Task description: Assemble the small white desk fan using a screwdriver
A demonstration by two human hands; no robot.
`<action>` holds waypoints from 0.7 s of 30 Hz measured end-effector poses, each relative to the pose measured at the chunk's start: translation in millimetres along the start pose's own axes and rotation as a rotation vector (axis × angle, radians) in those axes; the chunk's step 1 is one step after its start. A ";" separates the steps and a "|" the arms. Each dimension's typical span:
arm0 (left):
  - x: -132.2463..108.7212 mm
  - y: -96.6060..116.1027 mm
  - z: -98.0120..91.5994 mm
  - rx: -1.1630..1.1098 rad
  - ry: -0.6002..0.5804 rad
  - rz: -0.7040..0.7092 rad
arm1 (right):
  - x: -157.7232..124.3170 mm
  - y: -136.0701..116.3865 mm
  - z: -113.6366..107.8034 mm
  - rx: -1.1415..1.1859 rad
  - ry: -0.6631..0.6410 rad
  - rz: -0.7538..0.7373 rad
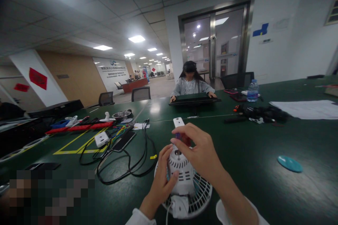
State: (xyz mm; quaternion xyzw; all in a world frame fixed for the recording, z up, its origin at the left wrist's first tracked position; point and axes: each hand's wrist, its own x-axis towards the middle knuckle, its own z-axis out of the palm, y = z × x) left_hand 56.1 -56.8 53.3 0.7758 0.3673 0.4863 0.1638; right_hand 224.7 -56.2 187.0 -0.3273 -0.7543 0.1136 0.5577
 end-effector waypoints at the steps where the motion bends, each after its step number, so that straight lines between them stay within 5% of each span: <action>1: -0.1 -0.1 0.0 0.003 0.000 0.002 | -0.2 -0.6 0.5 0.002 0.001 -0.009; 9: -0.9 -3.2 2.0 -0.004 0.002 0.011 | 0.7 1.4 4.1 -0.071 0.110 -0.060; 21: -0.3 -0.4 0.5 -0.006 -0.008 0.003 | -2.5 4.2 6.0 -0.011 0.056 0.098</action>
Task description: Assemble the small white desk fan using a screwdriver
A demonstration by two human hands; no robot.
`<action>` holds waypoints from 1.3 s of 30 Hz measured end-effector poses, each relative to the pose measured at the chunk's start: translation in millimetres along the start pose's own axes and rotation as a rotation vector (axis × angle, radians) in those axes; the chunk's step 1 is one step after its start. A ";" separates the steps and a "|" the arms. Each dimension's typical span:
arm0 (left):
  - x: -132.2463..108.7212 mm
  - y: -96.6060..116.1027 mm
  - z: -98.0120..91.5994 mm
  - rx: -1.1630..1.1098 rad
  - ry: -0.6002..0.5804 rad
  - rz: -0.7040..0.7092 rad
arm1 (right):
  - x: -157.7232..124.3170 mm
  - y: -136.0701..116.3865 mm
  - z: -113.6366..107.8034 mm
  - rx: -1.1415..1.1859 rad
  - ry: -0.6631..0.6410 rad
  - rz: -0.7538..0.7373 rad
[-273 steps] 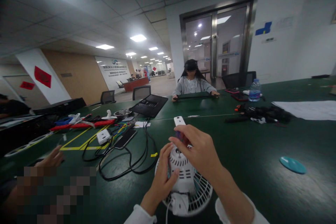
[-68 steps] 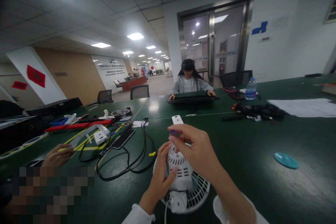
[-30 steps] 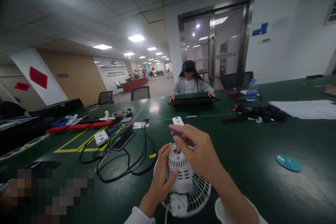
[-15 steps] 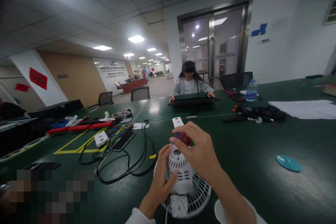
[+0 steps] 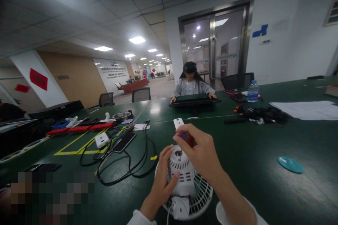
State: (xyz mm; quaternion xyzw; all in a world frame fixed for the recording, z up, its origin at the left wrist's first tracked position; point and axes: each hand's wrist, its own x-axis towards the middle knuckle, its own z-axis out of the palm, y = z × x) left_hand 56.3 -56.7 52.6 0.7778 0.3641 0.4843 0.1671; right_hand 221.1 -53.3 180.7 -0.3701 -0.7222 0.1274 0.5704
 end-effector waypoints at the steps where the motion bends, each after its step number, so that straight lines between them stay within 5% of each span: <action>1: -0.1 -0.2 -0.1 0.002 0.002 0.003 | 0.4 -0.5 -0.5 0.010 -0.010 -0.006; 20: -0.7 -2.6 0.7 -0.005 0.008 -0.004 | 4.9 -4.6 -19.3 0.182 -0.220 0.051; 39: -1.4 -4.3 1.4 0.022 0.010 0.019 | 3.2 -4.1 -13.9 0.013 -0.116 -0.054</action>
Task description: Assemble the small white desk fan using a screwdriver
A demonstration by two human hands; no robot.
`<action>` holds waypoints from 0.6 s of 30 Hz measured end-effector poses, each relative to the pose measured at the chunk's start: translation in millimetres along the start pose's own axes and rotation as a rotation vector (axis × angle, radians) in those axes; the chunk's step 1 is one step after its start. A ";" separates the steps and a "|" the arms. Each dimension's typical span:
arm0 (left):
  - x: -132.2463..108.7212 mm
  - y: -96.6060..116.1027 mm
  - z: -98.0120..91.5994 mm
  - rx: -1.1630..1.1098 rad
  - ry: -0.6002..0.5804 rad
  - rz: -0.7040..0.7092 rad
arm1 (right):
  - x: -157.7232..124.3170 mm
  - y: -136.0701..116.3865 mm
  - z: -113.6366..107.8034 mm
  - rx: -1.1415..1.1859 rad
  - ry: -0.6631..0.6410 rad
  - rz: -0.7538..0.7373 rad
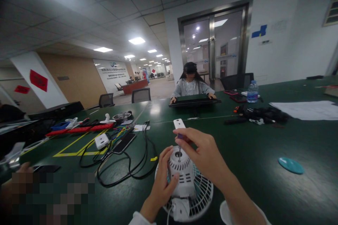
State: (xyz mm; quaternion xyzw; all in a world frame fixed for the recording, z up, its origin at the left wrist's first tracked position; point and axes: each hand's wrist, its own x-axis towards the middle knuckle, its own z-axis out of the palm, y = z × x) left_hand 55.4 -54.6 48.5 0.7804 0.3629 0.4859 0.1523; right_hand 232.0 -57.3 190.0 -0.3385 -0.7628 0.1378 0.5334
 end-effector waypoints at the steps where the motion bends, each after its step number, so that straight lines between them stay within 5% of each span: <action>1: 0.1 -0.2 0.1 0.001 -0.002 0.000 | 0.2 -0.2 0.1 -0.023 0.009 -0.017; 18: -0.7 1.1 -0.5 -0.014 0.003 -0.012 | 1.3 2.4 -0.6 -0.158 0.093 -0.130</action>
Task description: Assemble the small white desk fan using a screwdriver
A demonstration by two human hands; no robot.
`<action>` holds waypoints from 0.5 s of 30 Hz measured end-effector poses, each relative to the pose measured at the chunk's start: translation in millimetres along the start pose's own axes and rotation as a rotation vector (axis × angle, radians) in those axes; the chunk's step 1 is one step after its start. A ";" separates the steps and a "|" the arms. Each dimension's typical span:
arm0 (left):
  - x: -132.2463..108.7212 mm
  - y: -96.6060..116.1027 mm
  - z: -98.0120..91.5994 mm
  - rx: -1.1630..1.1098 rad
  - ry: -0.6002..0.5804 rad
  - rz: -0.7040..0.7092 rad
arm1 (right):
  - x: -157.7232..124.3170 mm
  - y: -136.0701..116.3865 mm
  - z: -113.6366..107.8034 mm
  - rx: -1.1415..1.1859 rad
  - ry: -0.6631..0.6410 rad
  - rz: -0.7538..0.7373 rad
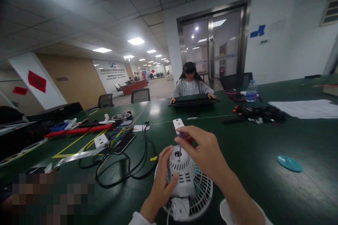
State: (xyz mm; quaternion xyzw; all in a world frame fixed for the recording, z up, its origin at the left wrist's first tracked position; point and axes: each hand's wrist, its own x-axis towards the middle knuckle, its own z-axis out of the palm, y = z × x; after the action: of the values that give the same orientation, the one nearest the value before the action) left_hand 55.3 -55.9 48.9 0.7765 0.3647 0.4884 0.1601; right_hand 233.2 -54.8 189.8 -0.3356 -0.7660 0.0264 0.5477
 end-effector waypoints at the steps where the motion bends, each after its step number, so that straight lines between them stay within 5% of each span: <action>1: -0.1 0.1 -0.1 0.002 -0.003 -0.002 | 0.0 -0.1 0.4 -0.019 0.014 -0.019; 9: 0.2 0.3 0.4 -0.003 0.000 -0.011 | -1.2 -2.2 9.2 -0.134 0.092 -0.163; 15: -0.5 -0.3 0.7 0.011 -0.001 0.009 | -1.2 -3.4 8.5 -0.035 0.021 -0.105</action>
State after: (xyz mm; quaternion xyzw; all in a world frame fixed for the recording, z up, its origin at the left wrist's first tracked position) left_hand 55.6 -56.0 48.0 0.7794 0.3636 0.4865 0.1538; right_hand 224.5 -55.3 186.8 -0.3046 -0.7770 -0.0193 0.5505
